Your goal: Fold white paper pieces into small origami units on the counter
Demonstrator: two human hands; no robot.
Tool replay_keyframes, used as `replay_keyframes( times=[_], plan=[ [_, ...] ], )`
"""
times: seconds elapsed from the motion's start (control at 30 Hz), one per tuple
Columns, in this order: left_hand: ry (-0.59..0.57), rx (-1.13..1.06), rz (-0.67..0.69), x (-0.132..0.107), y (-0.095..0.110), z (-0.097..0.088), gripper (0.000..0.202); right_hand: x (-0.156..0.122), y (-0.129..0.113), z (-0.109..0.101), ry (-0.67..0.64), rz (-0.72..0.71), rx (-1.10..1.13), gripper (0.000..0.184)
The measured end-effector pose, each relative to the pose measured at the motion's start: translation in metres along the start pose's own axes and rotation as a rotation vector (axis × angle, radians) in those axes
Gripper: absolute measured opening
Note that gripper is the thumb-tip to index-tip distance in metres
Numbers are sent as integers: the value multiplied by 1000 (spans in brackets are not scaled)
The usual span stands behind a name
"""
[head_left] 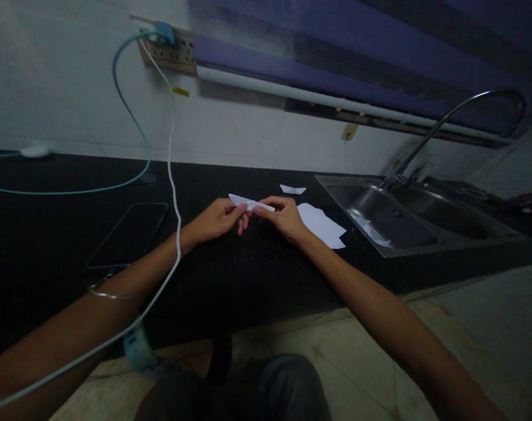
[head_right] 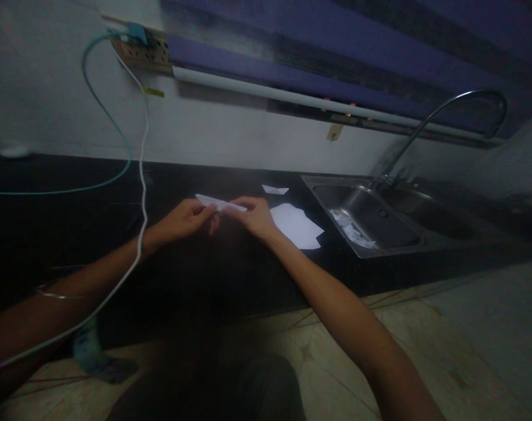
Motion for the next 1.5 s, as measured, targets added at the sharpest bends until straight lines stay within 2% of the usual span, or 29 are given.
replay_keyframes(
  times=[0.17, 0.37, 0.53, 0.67, 0.8, 1.03, 1.1, 1.33, 1.5],
  plan=[
    [-37, -36, -18, 0, 1, 3, 52, -1, -1, -1, 8, 10, 15, 29],
    [-4, -81, -101, -2, 4, 3, 44, -5, 0, 2, -12, 47, 67, 32],
    [3, -190, -146, -5, 0, 3, 56, -5, -1, 5, -52, 26, 48, 31],
    [7, -195, -164, -5, -1, 2, 60, -4, -5, 3, -56, -1, -39, 30],
    [-56, -279, -243, -3, -8, 1, 67, -7, -9, 0, -33, -95, -190, 28],
    [-86, -203, -313, -2, -14, 1, 51, -11, -21, -4, -10, -271, -333, 28],
    [-97, -145, -301, -2, -14, 2, 50, -11, -25, -4, 4, -332, -373, 22],
    [-93, -33, -305, -1, -19, 4, 49, -12, -30, -1, -148, -440, -605, 7],
    [-98, 62, -328, 1, -22, 8, 56, -9, -32, -5, -202, -372, -818, 12]
  ],
)
Point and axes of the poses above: each hand's wrist, its own x-axis towards the middle knuckle, its own z-axis out of the palm, y = z × x, the point moved 4 cm from there along x, towards the middle knuckle, and after that the axes turned 7 degrees about -x, right-handed, at the moved point
